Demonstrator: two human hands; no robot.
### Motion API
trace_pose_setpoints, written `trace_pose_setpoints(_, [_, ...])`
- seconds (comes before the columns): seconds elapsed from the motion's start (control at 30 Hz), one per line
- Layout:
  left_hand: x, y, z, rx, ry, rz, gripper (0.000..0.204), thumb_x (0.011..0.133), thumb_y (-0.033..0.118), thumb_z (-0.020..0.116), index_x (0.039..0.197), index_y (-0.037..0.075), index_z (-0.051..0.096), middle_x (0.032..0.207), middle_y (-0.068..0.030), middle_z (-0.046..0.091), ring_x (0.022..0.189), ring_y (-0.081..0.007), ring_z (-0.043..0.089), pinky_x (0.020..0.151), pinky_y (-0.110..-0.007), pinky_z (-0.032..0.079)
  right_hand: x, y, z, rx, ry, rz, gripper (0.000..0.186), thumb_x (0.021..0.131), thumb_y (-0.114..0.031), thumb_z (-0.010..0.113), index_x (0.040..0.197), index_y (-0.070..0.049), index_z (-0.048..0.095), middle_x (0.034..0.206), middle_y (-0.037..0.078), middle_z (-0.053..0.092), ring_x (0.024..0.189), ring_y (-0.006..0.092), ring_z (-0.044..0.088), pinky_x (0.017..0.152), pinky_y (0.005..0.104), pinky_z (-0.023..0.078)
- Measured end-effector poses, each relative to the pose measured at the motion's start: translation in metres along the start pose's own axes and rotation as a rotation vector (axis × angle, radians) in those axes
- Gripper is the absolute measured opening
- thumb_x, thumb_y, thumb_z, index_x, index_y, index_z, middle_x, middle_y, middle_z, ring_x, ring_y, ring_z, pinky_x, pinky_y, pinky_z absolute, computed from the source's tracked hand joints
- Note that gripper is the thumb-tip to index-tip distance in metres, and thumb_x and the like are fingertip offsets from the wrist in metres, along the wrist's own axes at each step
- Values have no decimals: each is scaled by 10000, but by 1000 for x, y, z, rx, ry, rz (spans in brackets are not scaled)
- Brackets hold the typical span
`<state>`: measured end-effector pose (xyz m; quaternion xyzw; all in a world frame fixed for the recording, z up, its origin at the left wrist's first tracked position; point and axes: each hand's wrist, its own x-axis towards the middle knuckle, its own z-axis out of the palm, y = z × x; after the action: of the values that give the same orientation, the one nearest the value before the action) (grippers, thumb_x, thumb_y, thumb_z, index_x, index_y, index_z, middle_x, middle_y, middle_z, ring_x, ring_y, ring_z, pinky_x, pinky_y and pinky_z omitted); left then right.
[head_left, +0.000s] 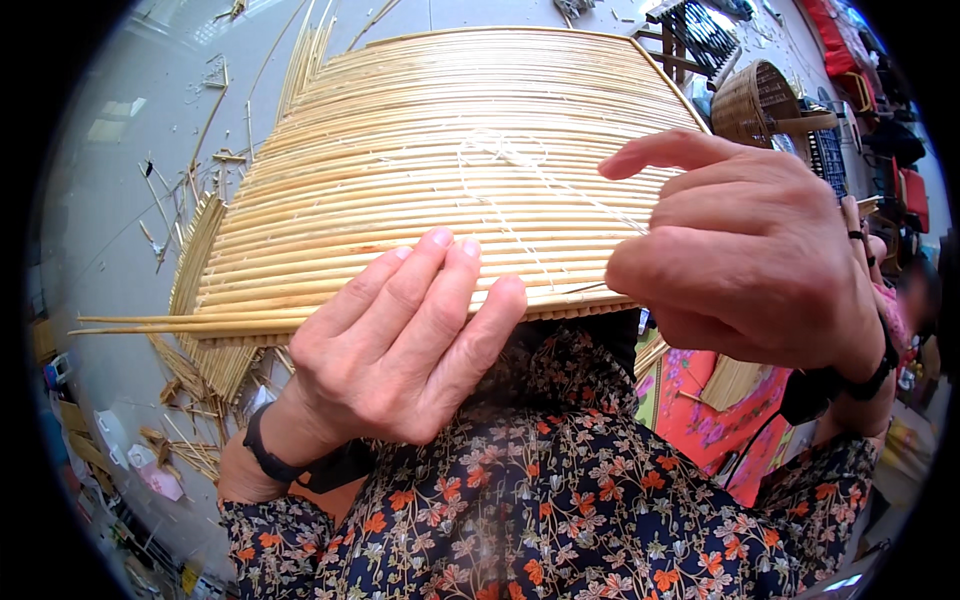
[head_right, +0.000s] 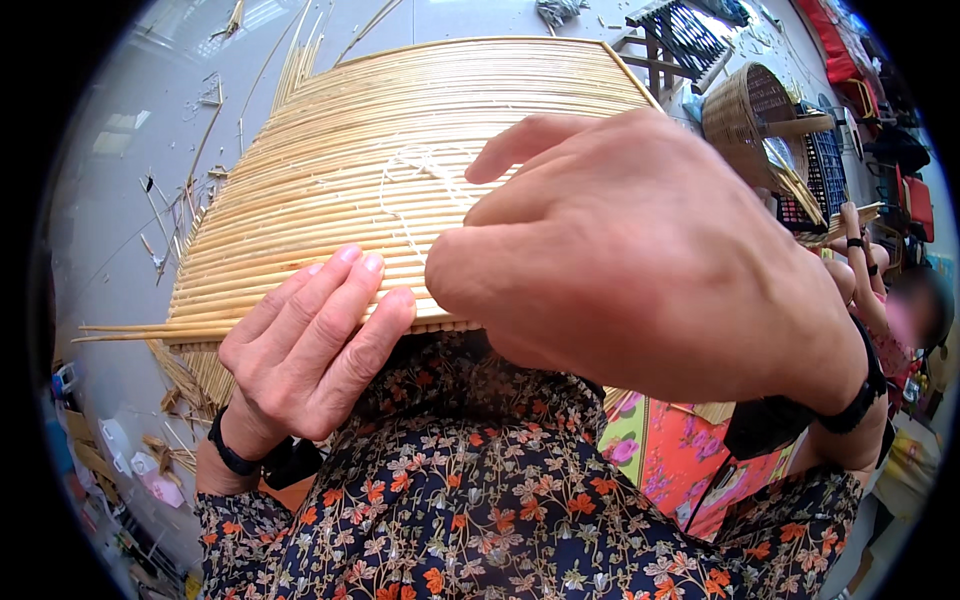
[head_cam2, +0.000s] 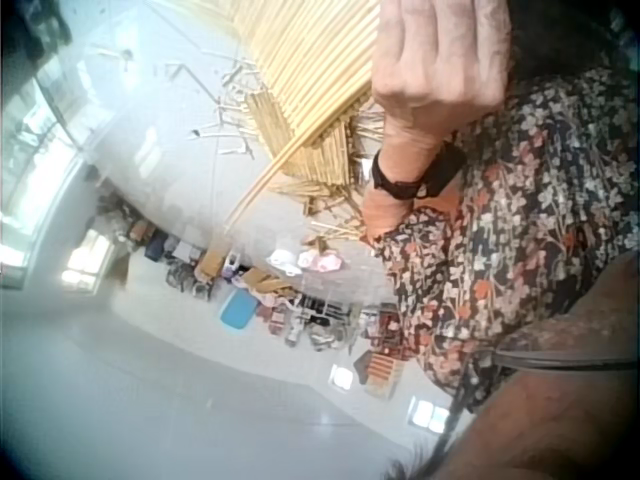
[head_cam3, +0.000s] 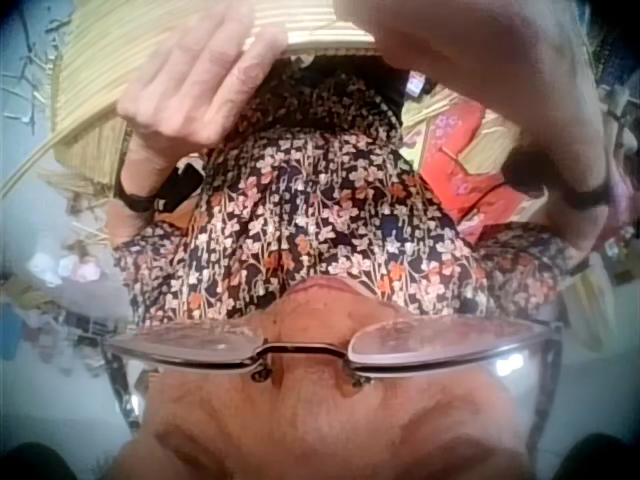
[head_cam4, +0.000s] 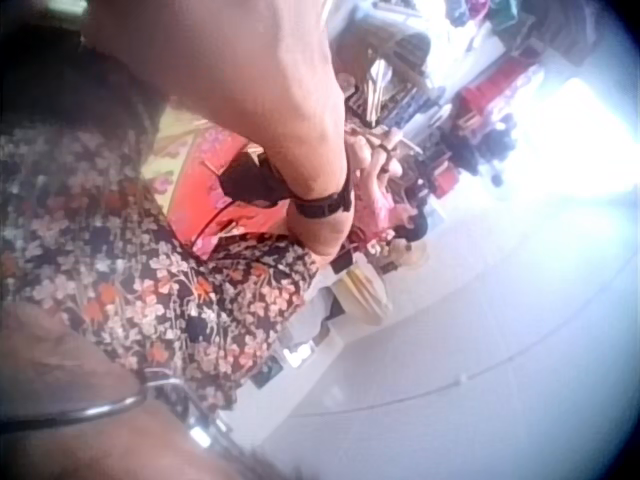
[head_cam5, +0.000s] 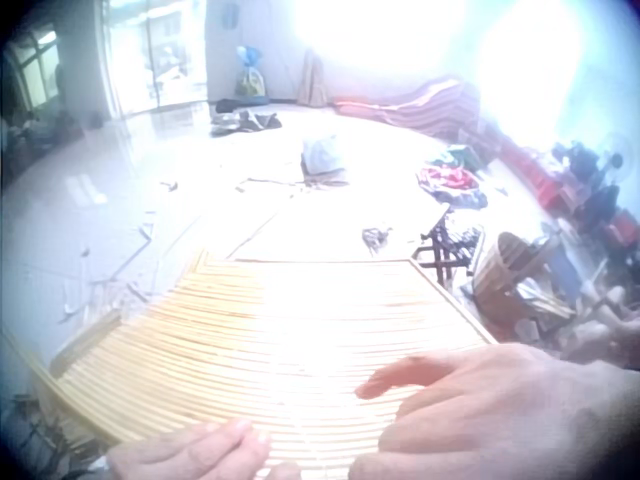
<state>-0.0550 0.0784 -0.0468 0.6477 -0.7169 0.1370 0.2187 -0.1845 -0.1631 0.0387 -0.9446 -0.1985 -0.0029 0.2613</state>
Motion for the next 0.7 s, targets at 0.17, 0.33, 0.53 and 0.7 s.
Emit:
trace_pose_setpoints(0.17, [3,-2,-1,-6,2,12,241,872,111,762,1104,69,812,1040,-150,790,983,-294,791,818,-379,650,-7,-8,7,-29,32,-38,166,742,-8,774,883,-6,687,630,15,497,530,172,540,954,510,614])
trace_pose_setpoints(0.33, [5,-2,-1,1,6,15,254,863,109,746,1104,67,813,1037,-147,787,979,-291,790,812,-378,651,-11,-10,20,-61,59,-56,161,781,-39,771,902,23,684,632,17,475,531,169,534,946,502,620])
trace_pose_setpoints(0.53, [8,-3,1,-2,18,12,270,849,103,739,1105,60,813,1022,-144,782,958,-292,787,789,-379,652,-12,-22,23,-134,101,-36,184,768,-41,751,908,50,674,632,14,476,547,163,536,943,523,624])
trace_pose_setpoints(0.7, [9,-3,-1,-5,20,16,279,838,106,737,1102,56,813,1019,-148,782,957,-294,786,782,-379,652,-14,-27,25,-185,104,-25,182,759,-42,738,898,55,669,632,18,479,547,162,530,957,524,625])
